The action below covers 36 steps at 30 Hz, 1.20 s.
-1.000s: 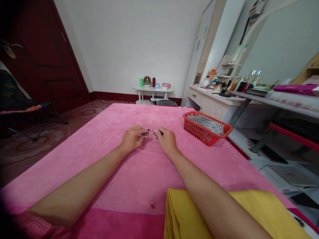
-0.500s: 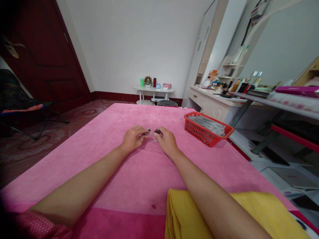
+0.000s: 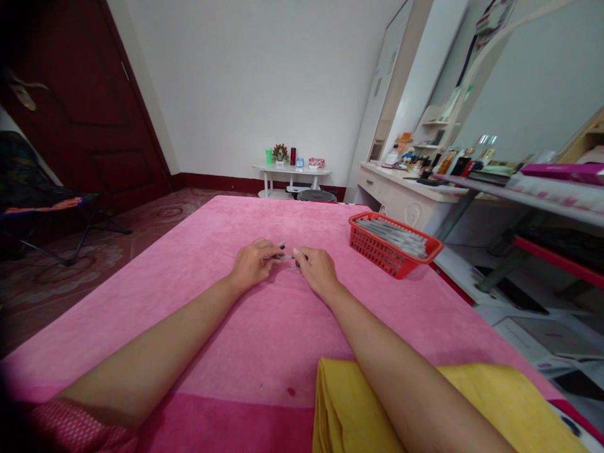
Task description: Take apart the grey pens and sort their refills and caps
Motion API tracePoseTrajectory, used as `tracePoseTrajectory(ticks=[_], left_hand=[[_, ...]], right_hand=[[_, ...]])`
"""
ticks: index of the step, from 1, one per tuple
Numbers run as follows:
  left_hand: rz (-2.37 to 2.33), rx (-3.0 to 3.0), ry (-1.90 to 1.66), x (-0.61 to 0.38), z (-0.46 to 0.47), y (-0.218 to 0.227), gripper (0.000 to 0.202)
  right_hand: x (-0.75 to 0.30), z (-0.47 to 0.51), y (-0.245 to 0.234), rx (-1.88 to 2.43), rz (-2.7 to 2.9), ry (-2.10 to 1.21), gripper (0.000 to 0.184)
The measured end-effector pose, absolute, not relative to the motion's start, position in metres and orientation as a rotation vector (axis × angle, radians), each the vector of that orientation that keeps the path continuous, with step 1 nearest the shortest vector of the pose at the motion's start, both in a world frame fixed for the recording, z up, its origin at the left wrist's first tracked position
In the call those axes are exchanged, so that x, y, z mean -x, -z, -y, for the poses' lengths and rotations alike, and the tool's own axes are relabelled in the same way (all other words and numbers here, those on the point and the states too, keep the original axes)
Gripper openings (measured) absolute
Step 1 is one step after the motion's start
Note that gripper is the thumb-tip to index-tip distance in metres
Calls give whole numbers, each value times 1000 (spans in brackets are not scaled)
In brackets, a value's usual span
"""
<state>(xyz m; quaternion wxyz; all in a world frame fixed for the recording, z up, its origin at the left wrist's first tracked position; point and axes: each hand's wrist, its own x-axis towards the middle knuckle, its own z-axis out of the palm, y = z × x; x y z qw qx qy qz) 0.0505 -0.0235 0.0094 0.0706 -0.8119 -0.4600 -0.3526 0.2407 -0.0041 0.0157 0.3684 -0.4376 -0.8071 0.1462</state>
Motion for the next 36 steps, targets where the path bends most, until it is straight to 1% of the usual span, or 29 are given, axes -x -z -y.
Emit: tracePoseTrajectory(ticks=[3, 4, 6, 9, 11, 12, 14, 17, 19, 21, 23, 26, 28, 30, 33, 36], left_hand=[[1397, 2432, 1078, -51, 24, -10, 20], [1398, 2432, 1083, -51, 25, -11, 20], [1390, 2446, 1074, -51, 25, -12, 20], [1384, 2456, 1062, -52, 25, -13, 21], [1382, 2450, 1072, -52, 25, -13, 21], [1379, 2448, 1079, -51, 25, -12, 21], [1375, 2439, 1097, -51, 24, -11, 20], [1372, 2431, 1111, -50, 24, -10, 19], [1363, 2443, 1106, -51, 24, -10, 20], [1350, 2462, 1097, -52, 24, -10, 21], [1358, 2450, 1116, -51, 23, -10, 20], [1446, 2319, 1260, -45, 19, -9, 18], [1515, 2209, 1378, -39, 16, -7, 15], [1553, 2153, 1439, -33, 13, -7, 14], [1538, 2185, 1392, -32, 14, -7, 14], [1441, 2302, 1218, -38, 18, -9, 18]], right_hand=[[-240, 4, -16, 1087, 2043, -339, 29], [-240, 4, -16, 1074, 2038, -347, 28], [-239, 4, -16, 1073, 2025, -457, 35], [-236, 4, -15, 1116, 1912, -809, 47], [-235, 3, -15, 1125, 1807, -1015, 50], [-235, 3, -15, 1114, 1776, -1060, 49], [-234, 2, -16, 1073, 1784, -1004, 42], [-236, 2, -16, 1057, 1891, -718, 28], [-237, 4, -16, 1090, 1949, -587, 32], [-237, 6, -17, 1117, 1971, -591, 42], [-236, 7, -17, 1127, 1913, -742, 49], [-236, 4, -18, 1117, 1694, -1020, 52], [-237, 1, -18, 1085, 1591, -1099, 51], [-238, -2, -17, 1038, 1594, -1058, 43], [-236, -3, -16, 970, 1748, -830, 22], [-232, 1, -16, 915, 1892, -640, 27]])
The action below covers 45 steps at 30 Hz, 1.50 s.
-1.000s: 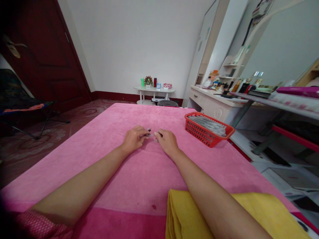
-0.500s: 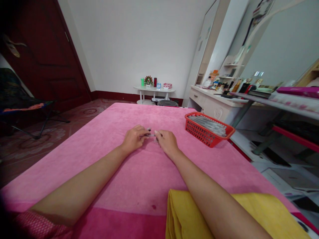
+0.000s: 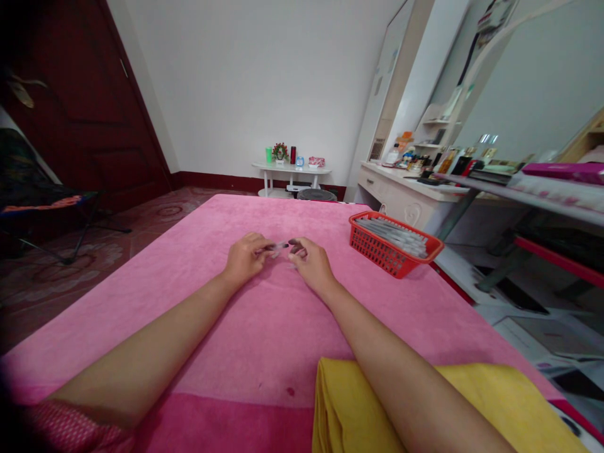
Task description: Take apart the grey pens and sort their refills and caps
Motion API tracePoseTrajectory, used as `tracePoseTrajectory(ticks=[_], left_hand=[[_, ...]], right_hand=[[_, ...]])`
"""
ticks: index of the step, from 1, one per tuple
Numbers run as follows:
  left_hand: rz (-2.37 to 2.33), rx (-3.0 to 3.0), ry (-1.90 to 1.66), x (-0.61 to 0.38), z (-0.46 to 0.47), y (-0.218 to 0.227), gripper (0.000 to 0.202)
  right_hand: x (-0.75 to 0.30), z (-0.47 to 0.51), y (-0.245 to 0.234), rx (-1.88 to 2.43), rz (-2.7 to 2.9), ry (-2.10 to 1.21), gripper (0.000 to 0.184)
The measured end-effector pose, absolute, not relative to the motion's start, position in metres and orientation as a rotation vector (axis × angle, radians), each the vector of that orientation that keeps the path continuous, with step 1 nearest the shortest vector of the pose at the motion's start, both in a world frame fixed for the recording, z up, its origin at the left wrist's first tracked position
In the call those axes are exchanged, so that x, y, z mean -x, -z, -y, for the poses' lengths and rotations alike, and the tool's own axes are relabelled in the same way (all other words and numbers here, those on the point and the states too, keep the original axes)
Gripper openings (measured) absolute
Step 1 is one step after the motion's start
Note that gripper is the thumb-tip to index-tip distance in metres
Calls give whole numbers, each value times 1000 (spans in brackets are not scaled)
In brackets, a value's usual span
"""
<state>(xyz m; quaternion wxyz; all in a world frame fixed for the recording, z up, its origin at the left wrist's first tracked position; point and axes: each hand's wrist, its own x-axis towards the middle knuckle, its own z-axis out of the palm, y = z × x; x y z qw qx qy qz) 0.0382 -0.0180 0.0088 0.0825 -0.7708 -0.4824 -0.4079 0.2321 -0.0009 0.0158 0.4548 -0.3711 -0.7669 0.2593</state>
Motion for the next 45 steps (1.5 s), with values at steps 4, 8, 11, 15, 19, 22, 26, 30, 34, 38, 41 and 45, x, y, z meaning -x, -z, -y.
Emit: tracePoseTrajectory(ticks=[4, 8, 11, 15, 19, 22, 26, 30, 34, 38, 41, 45], left_hand=[[1348, 2388, 1071, -47, 24, -12, 21], [1339, 2396, 1032, -47, 24, -12, 22], [1329, 2400, 993, -44, 23, -11, 22], [1299, 2413, 983, -44, 23, -11, 23], [1272, 2409, 1014, -44, 23, -12, 23], [1302, 2351, 1102, -41, 22, -12, 21], [1368, 2295, 1220, -35, 19, -10, 15], [1364, 2304, 1197, -36, 19, -10, 15], [1333, 2334, 1109, -39, 20, -10, 18], [1303, 2354, 1061, -41, 21, -11, 20], [1298, 2354, 1098, -40, 22, -12, 19], [1381, 2266, 1454, -39, 19, -12, 13]], right_hand=[[-231, 6, -17, 937, 1954, -491, 13], [-235, 7, -19, 941, 2042, -413, 14], [-238, 7, -20, 991, 2103, -413, 28], [-235, 8, -18, 1071, 1984, -846, 38], [-231, 7, -17, 1039, 1747, -1305, 40], [-231, 6, -17, 1011, 1662, -1303, 43], [-234, 3, -14, 1001, 1740, -1047, 40], [-232, 5, -13, 994, 1953, -619, 21], [-231, 9, -15, 1005, 2077, -375, 17], [-234, 11, -16, 1029, 2162, -385, 27], [-235, 12, -17, 1068, 2176, -466, 37], [-237, 9, -19, 1122, 2143, -292, 29]])
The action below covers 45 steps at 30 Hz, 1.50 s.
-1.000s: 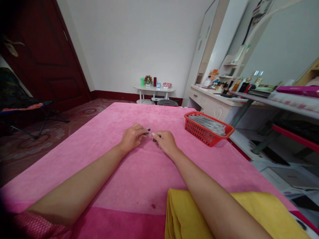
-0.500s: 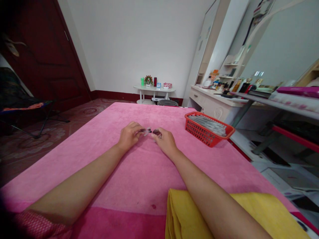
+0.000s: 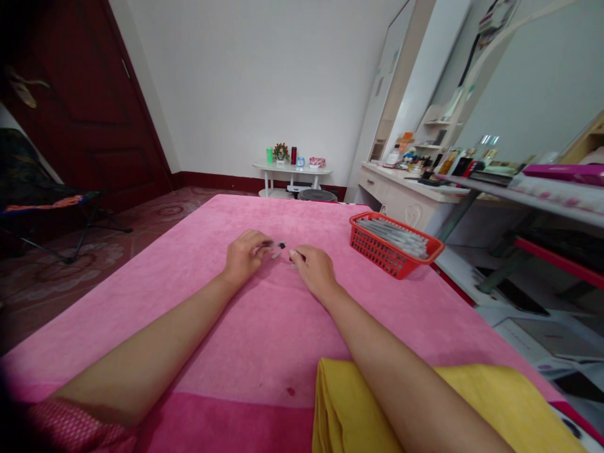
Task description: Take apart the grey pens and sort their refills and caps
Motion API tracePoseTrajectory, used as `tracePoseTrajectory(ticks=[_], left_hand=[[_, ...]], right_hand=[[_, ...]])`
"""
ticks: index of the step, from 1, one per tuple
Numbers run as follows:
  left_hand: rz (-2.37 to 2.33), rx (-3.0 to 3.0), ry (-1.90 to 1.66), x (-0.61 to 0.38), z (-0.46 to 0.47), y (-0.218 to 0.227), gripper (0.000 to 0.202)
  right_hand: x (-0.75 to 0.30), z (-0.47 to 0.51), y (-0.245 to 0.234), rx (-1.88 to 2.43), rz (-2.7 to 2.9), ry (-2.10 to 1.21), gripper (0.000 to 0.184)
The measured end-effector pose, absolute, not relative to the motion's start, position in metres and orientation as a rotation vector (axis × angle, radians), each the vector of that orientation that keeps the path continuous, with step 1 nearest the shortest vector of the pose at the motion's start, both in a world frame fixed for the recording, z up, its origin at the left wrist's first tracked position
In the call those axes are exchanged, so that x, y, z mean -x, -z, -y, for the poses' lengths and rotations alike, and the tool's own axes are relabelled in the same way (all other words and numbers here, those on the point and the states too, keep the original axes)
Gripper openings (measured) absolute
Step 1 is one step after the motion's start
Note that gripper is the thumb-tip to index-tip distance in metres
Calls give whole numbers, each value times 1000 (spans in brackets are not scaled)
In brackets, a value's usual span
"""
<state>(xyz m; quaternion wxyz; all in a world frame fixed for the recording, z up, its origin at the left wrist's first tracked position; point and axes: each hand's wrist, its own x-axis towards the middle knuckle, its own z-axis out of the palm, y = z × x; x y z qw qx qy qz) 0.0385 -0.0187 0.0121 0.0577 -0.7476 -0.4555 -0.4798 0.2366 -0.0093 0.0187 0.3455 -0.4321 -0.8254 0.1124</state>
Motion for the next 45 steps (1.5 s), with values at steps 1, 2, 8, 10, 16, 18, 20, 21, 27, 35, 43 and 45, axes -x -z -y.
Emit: tracePoseTrajectory(ticks=[1, 2, 8, 10, 16, 18, 20, 21, 27, 35, 43, 45], left_hand=[[1419, 2220, 1612, -38, 17, -12, 11], [1461, 2165, 1777, -38, 14, -11, 8], [1671, 1858, 2757, -41, 4, -10, 22], [1686, 1734, 3043, -43, 3, -10, 30], [1705, 1518, 3377, -43, 1, -6, 42], [1704, 1500, 3399, -42, 0, -5, 42], [1705, 1481, 3416, -41, 0, -5, 42], [1710, 1470, 3423, -41, 0, -5, 42], [1715, 1438, 3465, -43, 1, -6, 41], [1816, 1452, 3436, -45, 3, -7, 42], [1846, 1424, 3383, -44, 2, -6, 40], [1828, 1344, 3415, -41, 0, -5, 40]], right_hand=[[-238, 8, -19, 1144, 2146, -214, 21], [-239, 6, -18, 1171, 2159, -143, 13], [-247, -1, -11, 1347, 2295, -82, 7], [-246, 0, -10, 1341, 2241, -130, 7], [-239, -1, -10, 1174, 2046, -347, 9], [-238, -2, -9, 1146, 2010, -379, 9], [-237, -3, -8, 1132, 1979, -407, 9], [-237, -3, -8, 1126, 1967, -423, 9], [-236, 0, -11, 1117, 1934, -469, 9], [-236, 1, -12, 1078, 2005, -412, 20], [-235, 8, -11, 1097, 2242, -354, 41], [-236, 6, -10, 1109, 2227, -357, 39]])
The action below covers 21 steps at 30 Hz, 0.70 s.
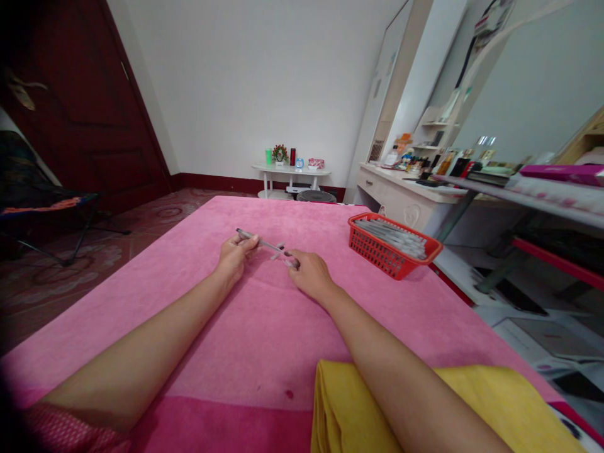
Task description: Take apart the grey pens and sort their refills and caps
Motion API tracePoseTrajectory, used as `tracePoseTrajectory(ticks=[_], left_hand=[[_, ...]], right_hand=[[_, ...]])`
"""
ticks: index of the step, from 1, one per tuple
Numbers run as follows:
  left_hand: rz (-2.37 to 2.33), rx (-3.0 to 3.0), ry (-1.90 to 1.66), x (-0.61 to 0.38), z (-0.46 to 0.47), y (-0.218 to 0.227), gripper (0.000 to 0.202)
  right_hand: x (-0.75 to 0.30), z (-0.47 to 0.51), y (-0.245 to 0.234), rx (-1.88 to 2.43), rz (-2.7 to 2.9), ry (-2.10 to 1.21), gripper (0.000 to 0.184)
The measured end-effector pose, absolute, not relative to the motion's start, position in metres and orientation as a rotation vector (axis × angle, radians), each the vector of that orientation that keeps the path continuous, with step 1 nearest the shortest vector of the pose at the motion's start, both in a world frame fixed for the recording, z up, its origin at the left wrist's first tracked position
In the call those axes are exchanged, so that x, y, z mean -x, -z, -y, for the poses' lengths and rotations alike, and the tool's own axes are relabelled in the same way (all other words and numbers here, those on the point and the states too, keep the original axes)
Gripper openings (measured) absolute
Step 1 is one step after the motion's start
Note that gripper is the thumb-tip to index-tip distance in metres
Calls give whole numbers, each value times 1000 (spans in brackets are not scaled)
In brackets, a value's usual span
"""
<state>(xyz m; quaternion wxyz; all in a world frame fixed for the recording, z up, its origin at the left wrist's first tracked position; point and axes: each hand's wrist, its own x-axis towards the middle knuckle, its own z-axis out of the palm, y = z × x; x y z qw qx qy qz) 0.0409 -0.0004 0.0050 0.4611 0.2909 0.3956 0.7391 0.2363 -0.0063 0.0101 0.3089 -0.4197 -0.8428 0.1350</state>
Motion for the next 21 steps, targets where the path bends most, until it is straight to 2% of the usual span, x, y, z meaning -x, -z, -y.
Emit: tracePoseTrajectory(ticks=[3, 7, 11, 21], left_hand=[[-963, -651, -1845, -38, -1, -4, 37], [-940, -603, -1836, -38, -1, -5, 34], [-929, -630, -1804, -42, 1, -7, 35], [-944, -691, -1767, -45, 2, -6, 36]], right_hand=[[-237, 3, -9, 1103, 2114, -452, 32], [-233, 2, -12, 1036, 1788, -904, 24], [-230, 5, -16, 949, 1466, -1244, 29], [-232, 1, -16, 940, 1393, -1071, 25]])
